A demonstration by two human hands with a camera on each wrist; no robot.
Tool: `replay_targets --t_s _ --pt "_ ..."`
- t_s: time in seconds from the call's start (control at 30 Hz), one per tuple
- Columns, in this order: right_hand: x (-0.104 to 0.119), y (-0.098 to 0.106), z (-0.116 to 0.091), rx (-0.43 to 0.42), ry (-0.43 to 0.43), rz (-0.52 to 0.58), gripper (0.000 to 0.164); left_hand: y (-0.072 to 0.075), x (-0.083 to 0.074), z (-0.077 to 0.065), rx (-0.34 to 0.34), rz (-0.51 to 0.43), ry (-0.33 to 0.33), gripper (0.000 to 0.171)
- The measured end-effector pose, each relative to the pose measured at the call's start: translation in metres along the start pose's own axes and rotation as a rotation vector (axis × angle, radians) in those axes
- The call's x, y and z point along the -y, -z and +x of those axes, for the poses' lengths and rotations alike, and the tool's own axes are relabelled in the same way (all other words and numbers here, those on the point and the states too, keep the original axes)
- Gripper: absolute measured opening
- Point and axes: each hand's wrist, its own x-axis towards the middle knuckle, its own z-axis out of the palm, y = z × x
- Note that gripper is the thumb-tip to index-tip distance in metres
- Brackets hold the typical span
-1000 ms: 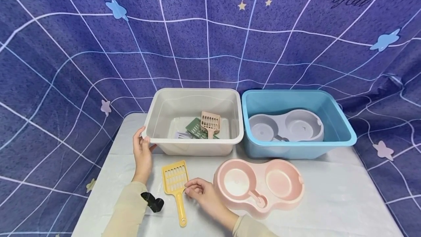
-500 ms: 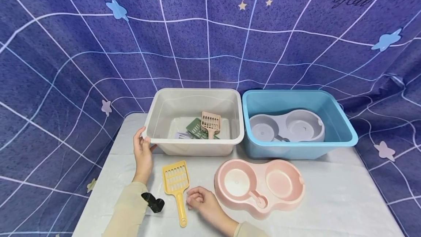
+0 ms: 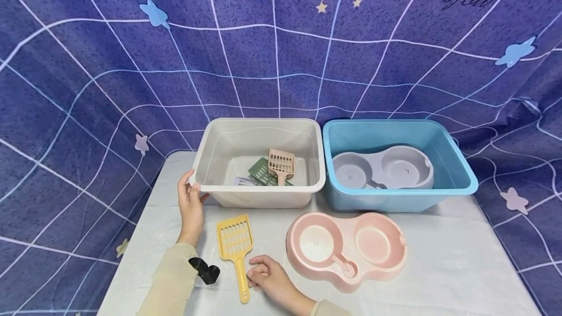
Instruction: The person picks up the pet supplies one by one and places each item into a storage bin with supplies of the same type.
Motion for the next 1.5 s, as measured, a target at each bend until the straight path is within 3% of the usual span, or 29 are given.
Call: replay_targets --t_s 0.17,0.3,0.7,0.93,1.5 --pt "-0.002 -0.005 0.002 -0.011 -0.034 0.004 0.029 0.004 0.016 0.006 -0.018 0.0 0.002 0.043" --pt "-0.003 -0.01 0.006 -0.036 -0.065 0.016 0.028 0.004 0.021 0.008 -0.029 0.012 -0.007 0.042" --pt "0.003 -0.02 0.013 -0.083 -0.089 -0.039 0.03 0.005 0.02 0.007 -0.027 0.022 -0.014 0.042" --pt "0.002 -0.021 0.015 -0.082 -0.09 -0.004 0.031 0.005 0.02 0.008 -0.028 0.008 -0.009 0.043" --pt "0.006 -0.021 0.009 -0.075 -0.061 -0.052 0.035 0.004 0.023 0.008 -0.036 0.011 -0.012 0.042"
